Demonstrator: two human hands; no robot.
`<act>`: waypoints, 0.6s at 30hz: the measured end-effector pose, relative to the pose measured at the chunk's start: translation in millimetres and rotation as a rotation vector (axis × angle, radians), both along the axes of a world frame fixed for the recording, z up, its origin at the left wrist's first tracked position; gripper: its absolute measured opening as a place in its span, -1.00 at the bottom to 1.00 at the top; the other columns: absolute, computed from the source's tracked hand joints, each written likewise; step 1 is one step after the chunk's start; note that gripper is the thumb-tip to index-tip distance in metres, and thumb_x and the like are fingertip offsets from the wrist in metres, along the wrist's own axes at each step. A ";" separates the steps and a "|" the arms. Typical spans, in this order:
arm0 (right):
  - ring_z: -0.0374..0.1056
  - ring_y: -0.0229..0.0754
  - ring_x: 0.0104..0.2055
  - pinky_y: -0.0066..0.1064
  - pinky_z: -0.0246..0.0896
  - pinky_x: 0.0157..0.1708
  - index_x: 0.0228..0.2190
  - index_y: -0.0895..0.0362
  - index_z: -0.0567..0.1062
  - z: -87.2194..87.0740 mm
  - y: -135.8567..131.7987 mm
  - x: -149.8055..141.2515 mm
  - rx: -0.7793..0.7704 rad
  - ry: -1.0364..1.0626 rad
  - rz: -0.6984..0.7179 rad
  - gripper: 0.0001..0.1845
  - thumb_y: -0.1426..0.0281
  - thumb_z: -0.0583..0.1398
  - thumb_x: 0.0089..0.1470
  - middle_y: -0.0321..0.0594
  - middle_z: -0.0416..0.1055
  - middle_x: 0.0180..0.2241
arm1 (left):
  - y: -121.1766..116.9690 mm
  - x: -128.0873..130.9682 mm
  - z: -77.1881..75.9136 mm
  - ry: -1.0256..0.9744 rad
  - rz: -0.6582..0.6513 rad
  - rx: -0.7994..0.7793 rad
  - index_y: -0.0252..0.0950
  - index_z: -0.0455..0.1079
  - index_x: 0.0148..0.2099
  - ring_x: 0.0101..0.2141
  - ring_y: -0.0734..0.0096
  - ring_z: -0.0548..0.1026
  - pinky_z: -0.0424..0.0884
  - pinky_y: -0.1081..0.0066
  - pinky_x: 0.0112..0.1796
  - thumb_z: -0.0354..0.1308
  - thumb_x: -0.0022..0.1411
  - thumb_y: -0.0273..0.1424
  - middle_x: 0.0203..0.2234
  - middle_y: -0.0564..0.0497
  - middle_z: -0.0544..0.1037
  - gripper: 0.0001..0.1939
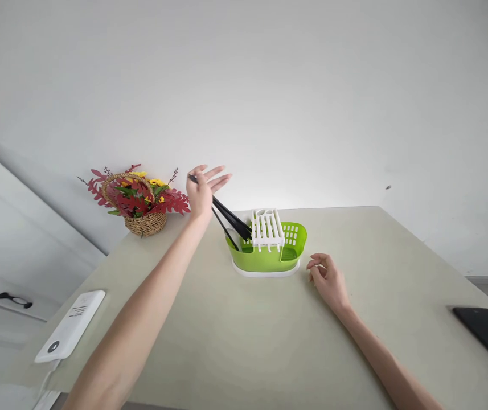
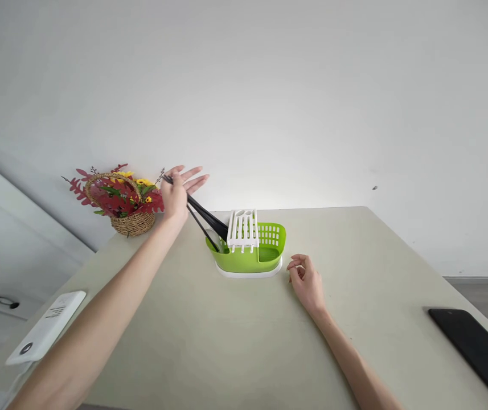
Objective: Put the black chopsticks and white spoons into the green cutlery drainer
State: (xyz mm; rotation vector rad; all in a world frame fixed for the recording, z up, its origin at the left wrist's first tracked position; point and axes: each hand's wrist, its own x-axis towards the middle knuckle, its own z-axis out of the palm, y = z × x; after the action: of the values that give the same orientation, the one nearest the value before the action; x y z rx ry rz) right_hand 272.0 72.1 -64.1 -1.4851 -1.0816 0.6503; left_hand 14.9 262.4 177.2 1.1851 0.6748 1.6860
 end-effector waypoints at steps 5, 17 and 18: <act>0.43 -0.22 -0.48 -0.36 0.31 -0.44 -0.06 0.04 0.39 -1.5 -0.3 0.4 -0.001 -0.010 0.003 -0.69 0.26 0.16 0.15 -0.25 0.54 -0.23 | 15.4 -53.6 -1.2 -0.388 0.084 -0.213 -0.30 0.26 0.24 -0.21 0.40 0.71 0.64 0.43 -0.15 -0.10 0.58 -0.50 -0.01 -0.17 0.68 -0.71; 0.43 -0.21 -0.47 -0.36 0.31 -0.45 -0.08 0.05 0.40 -0.8 -1.9 1.8 -0.007 0.004 -0.008 -0.68 0.19 0.18 0.15 -0.21 0.54 -0.24 | -6.5 -159.3 -94.1 -0.494 -0.208 -0.500 -0.30 0.39 0.18 -0.78 0.88 0.13 0.00 0.78 -0.84 -0.25 0.46 -0.71 -0.06 -0.11 0.68 -0.51; 0.43 -0.21 -0.47 -0.36 0.31 -0.45 -0.09 0.05 0.40 -0.6 -1.9 1.9 -0.010 0.001 -0.009 -0.68 0.20 0.18 0.15 -0.21 0.54 -0.24 | -6.3 -165.8 -99.4 -0.484 -0.201 -0.540 -0.32 0.38 0.18 -0.78 0.87 0.14 -0.03 0.78 -0.85 -0.26 0.49 -0.69 -0.08 -0.13 0.68 -0.53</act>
State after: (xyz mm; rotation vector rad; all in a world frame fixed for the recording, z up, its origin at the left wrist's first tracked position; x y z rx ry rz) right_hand 274.0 70.2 -64.6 -1.4969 -1.0716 0.6513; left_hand -150.9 256.1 77.8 0.4252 0.6230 1.4167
